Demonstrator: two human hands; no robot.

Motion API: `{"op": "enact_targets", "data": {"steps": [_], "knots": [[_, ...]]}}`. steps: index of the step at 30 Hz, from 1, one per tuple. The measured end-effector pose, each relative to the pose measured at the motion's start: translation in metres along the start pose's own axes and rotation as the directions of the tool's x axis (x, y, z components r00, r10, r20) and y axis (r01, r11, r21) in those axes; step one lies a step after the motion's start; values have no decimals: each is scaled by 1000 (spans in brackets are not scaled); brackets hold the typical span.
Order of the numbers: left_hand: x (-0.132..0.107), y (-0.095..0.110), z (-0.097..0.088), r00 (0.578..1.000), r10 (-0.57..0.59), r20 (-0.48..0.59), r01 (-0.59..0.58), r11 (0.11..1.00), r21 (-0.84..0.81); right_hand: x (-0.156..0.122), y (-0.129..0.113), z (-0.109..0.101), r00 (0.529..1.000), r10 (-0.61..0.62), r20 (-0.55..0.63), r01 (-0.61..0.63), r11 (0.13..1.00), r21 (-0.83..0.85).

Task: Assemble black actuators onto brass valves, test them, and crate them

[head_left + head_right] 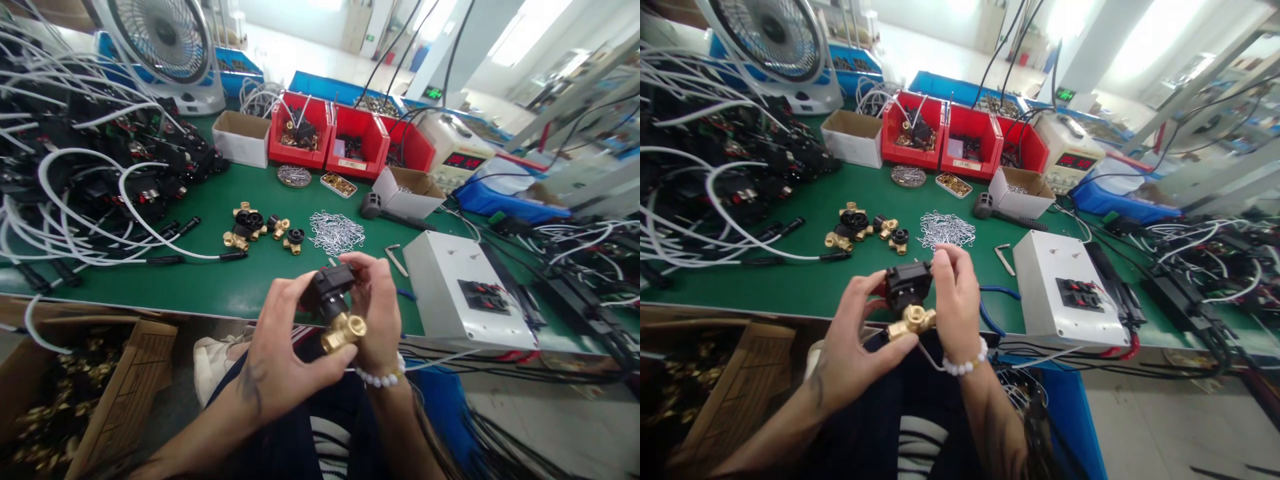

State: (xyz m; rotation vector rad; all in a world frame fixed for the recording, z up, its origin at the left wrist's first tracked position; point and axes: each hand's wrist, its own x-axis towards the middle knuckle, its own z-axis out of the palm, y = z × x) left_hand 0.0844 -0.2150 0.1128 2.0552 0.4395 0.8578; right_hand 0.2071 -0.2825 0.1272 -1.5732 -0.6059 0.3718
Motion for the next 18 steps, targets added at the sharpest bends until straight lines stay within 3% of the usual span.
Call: {"op": "enact_targets", "data": {"steps": [3, 4, 6, 8, 10, 13, 18], "knots": [[1, -30, 0, 990, -136, -25, 134, 989, -61, 37, 5, -23, 971, -152, -185, 110, 969, -220], [2, -40, 1, 985, -167, -45, 163, 984, -74, 51, 6, -31, 966, -185, -178, 115, 932, -345], [4, -54, 2, 971, -230, -72, 221, 969, -108, 73, 12, -40, 988, -154, -32, 101, 774, -626], [7, -62, 4, 957, -280, -68, 268, 952, -148, 88, 20, -40, 990, -20, 142, 126, 594, -795], [8, -64, 5, 955, -293, -49, 281, 943, -177, 94, 28, -34, 968, 81, 237, 163, 512, -843], [7, -65, 6, 962, -271, -32, 260, 947, -189, 96, 37, -24, 942, 153, 297, 199, 458, -867], [4, -69, 5, 968, -249, -13, 244, 958, -150, 95, 31, -20, 905, 221, 363, 237, 444, -864]]}}
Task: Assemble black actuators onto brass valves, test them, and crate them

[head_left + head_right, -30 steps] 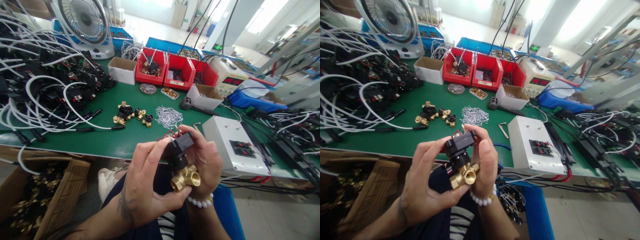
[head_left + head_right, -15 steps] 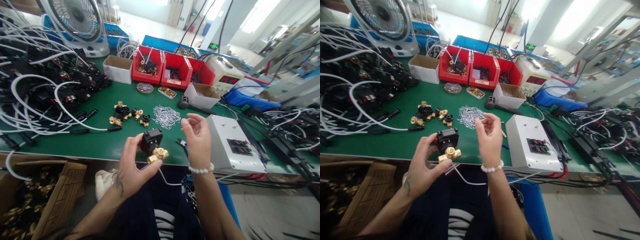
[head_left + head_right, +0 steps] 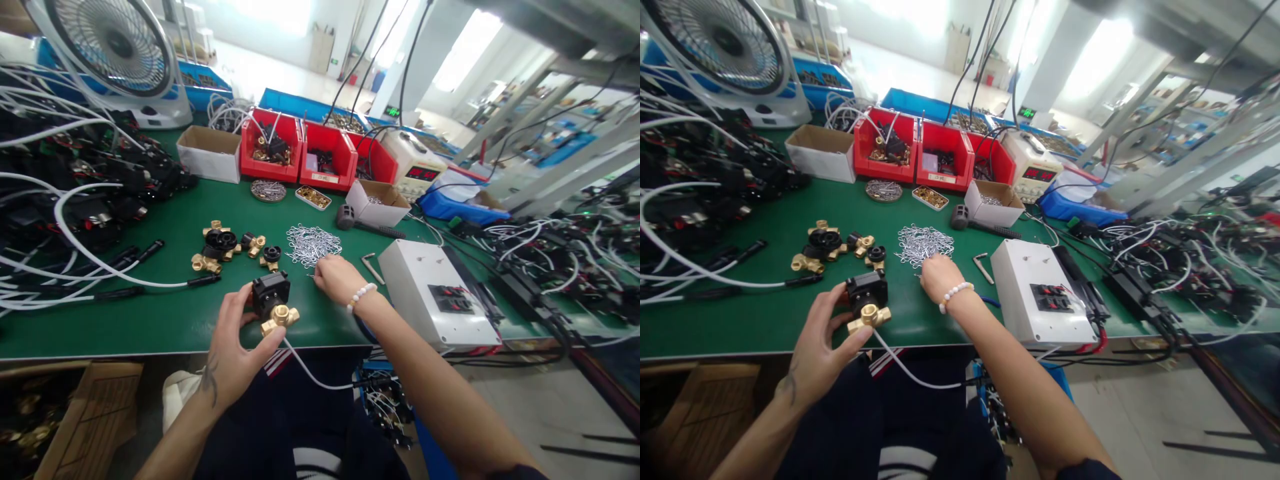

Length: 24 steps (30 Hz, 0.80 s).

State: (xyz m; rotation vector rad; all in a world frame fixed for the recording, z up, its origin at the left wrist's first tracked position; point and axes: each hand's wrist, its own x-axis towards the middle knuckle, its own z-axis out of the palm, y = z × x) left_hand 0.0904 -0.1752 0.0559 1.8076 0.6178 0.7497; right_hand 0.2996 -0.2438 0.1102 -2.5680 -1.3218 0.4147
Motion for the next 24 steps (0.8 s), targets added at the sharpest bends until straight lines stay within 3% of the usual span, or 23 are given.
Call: {"op": "enact_targets", "data": {"steps": [5, 7, 9, 12, 14, 18, 24], "knots": [[-1, -2, -1, 1000, -3, 5, 3, 1000, -23, -15, -8, -14, 999, -35, -17, 38, 984, 173], [-2, -1, -1, 1000, -21, 4, 21, 999, -33, -27, -10, -19, 997, -62, -36, 70, 944, 324], [-4, 2, -1, 999, -38, 3, 38, 998, -49, -41, -12, -22, 993, -93, -69, 116, 810, 575], [-8, 9, -1, 999, -42, 7, 42, 997, -63, -61, -16, -24, 987, -96, -133, 163, 514, 842], [-11, 18, -3, 1000, -22, 4, 22, 1000, -21, -72, -20, -26, 983, -103, -151, 181, 461, 868], [-13, 35, -6, 999, 46, 1, -45, 989, 138, -78, -23, -31, 979, -74, -190, 200, 525, 827], [-2, 23, -3, 1000, 4, -30, -1, 995, 99, -30, 5, -19, 960, 133, -246, 32, 822, 569]]}}
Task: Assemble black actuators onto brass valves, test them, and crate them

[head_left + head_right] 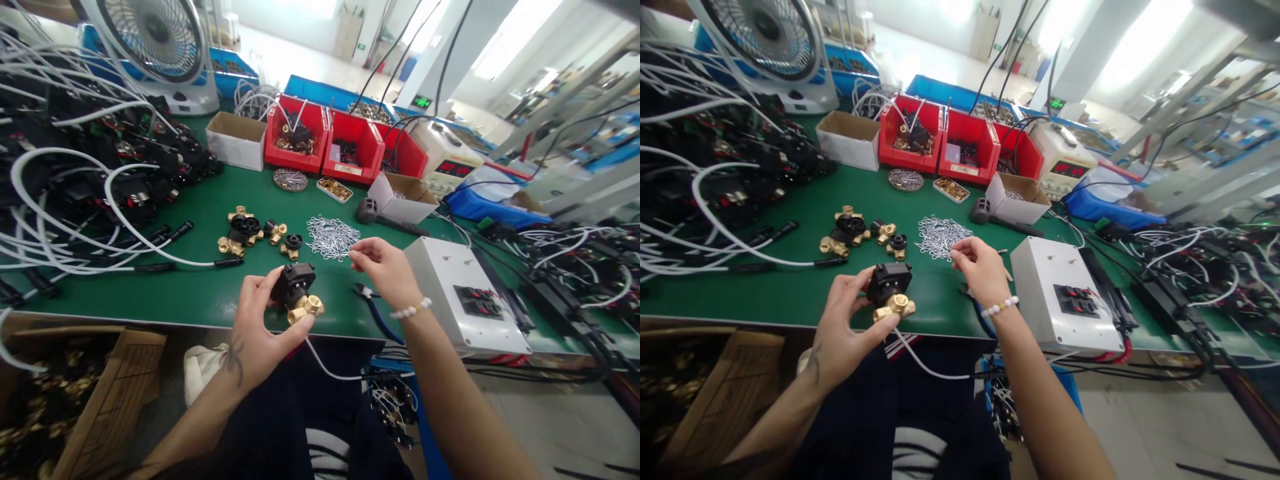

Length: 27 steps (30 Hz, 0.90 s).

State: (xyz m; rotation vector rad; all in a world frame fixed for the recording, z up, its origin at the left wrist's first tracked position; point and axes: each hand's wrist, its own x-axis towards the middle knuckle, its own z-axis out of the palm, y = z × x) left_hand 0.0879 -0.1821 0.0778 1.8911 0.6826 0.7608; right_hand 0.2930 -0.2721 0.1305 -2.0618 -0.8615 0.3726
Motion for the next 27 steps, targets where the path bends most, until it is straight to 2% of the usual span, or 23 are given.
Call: {"op": "enact_targets", "data": {"steps": [3, 6, 9, 13, 18, 22, 25, 27], "knots": [[5, -12, 4, 999, -47, 6, 48, 991, -121, 22, 14, 8, 1000, -9, -5, 8, 988, -153], [7, -17, 5, 997, -74, 19, 76, 975, -209, 31, 17, 14, 999, -39, 33, 47, 950, -309], [6, -18, 5, 998, -62, 33, 68, 972, -225, 33, 15, 18, 986, -44, 161, 115, 879, -464], [6, -20, 4, 998, -43, 44, 51, 976, -214, 40, 10, 24, 945, -9, 326, 208, 787, -581], [6, -24, 3, 998, -33, 53, 42, 982, -183, 52, 0, 28, 904, 61, 423, 255, 717, -649], [6, -25, 3, 997, -12, 72, 26, 983, -184, 52, -6, 26, 909, 41, 416, 255, 734, -630], [5, -25, 2, 997, 3, 77, 12, 982, -190, 45, -8, 19, 925, -14, 379, 244, 786, -567], [5, -25, 2, 997, 13, 76, 2, 981, -193, 36, -9, 12, 935, -49, 351, 212, 872, -441]]}}
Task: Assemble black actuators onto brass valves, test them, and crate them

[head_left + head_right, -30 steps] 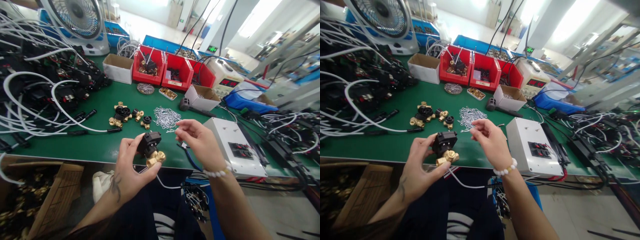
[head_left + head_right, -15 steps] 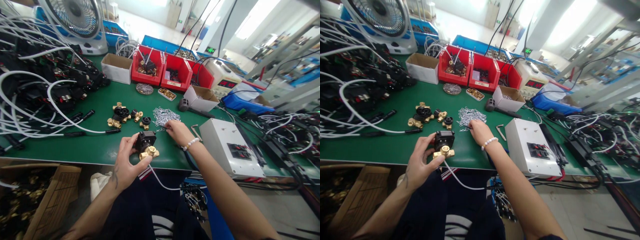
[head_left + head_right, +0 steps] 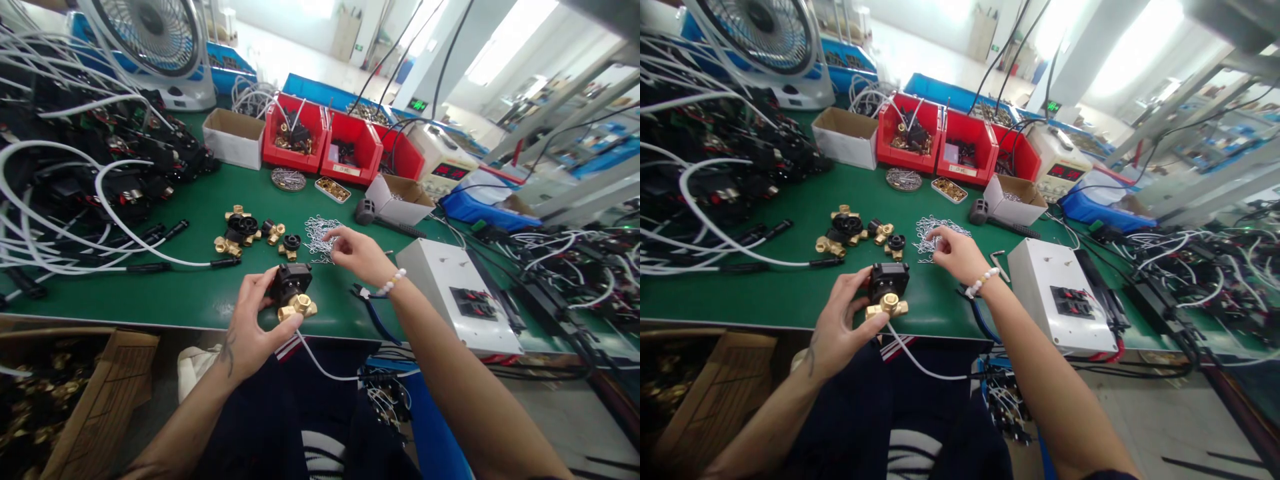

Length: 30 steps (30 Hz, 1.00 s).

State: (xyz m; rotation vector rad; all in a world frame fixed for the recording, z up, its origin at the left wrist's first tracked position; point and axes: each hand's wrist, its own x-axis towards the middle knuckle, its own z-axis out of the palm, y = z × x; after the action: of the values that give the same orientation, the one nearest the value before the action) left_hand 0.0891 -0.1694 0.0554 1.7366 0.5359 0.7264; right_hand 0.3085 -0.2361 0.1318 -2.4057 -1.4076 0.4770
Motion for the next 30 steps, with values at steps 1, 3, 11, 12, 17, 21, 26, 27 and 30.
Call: {"op": "enact_targets", "data": {"steps": [1, 3, 11, 12, 17, 21, 26, 27, 30], "knots": [[0, 0, 0, 1000, 4, 2, -4, 1000, -2, -6, -1, -1, 999, -8, -31, 13, 986, 165], [0, 0, 0, 1000, 10, 3, -10, 1000, -5, -21, -4, -2, 995, -5, -96, 60, 810, 584], [0, -4, 1, 1000, 3, -12, -3, 1000, -3, -67, -29, -4, 997, 17, -70, 65, 182, 981], [0, -4, 1, 1000, 3, -14, -3, 1000, -5, -68, -30, -5, 997, 30, -69, 63, 166, 984], [-1, 0, 0, 1000, 0, -12, 0, 1000, -12, -71, -32, -7, 997, 72, -32, 25, 101, 995], [-2, -1, -1, 1000, 9, -4, -9, 1000, 4, -72, -31, -4, 995, 102, 14, -22, 73, 997], [-3, -3, -2, 1000, 24, 2, -24, 1000, 13, -55, -6, 3, 954, 252, -164, 44, 424, 905], [-3, -4, -2, 1000, 25, 2, -25, 1000, 15, -47, 1, 4, 933, 279, -227, 41, 545, 838], [-2, -3, -2, 1000, 18, 1, -18, 1000, 20, -24, 19, 8, 912, 295, -285, -43, 760, 649]]}}
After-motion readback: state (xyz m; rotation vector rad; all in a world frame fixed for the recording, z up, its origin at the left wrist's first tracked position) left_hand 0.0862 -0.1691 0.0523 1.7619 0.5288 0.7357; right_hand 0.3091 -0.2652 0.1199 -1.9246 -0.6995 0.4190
